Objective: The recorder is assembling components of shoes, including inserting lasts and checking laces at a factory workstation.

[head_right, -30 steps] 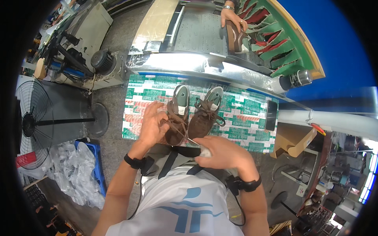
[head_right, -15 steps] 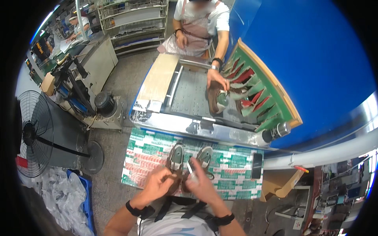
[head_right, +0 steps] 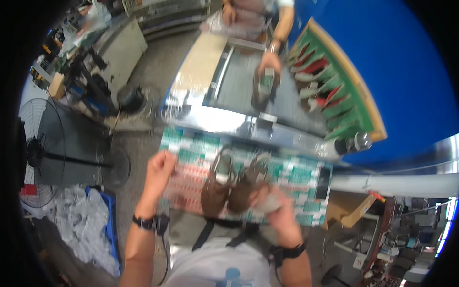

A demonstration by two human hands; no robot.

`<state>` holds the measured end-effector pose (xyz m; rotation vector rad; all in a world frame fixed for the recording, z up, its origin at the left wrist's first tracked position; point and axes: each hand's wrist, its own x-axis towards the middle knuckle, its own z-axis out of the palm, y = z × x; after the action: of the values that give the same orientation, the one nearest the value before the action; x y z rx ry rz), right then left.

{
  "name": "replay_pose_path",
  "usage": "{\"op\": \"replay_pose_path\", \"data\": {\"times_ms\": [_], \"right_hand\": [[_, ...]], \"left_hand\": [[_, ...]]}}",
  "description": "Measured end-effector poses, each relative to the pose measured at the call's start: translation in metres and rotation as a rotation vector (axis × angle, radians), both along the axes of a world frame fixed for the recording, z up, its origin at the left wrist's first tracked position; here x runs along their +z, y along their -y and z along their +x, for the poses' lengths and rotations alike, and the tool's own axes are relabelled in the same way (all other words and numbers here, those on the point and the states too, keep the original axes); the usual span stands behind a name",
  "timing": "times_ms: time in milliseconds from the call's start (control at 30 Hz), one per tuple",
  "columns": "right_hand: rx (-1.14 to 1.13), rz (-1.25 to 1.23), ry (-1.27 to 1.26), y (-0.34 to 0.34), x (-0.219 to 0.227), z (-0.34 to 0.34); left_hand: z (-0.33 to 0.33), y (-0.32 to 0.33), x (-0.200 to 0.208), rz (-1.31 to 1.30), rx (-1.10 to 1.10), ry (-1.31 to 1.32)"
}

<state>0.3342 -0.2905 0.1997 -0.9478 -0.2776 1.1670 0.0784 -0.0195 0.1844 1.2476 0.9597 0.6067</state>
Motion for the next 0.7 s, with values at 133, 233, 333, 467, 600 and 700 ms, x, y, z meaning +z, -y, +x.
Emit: {"op": "replay_pose_path", "data": {"times_ms": [133, 233, 333, 467, 600, 700], "right_hand": [[-0.27, 0.068, -0.196, -0.006, 0.061, 0.048], [-0.44, -0.073, -0.135, 0.014, 0.039, 0.086], [-0.616, -0.153, -0.093, 0.058, 0.013, 0.101], [-0.696, -0.286, -0.076, 0.104, -0.004, 0.081], [-0.685, -0.348, -0.02, 0.136, -0.033, 0.058], [-0.569, -0.373, 0.1, 0.145, -0.052, 0.049]], "left_hand": [[0.031, 0.019, -0.019, 0.248, -0.115, -0.089], [0.045, 0.056, -0.027, 0.415, -0.341, -0.428], [0.058, 0.077, -0.03, 0.44, -0.296, -0.567], [0.062, 0.079, -0.049, 0.415, -0.291, -0.586], [0.057, 0.092, -0.035, 0.557, -0.27, -0.36], [0.06, 0.093, -0.033, 0.6, -0.247, -0.353]]}}
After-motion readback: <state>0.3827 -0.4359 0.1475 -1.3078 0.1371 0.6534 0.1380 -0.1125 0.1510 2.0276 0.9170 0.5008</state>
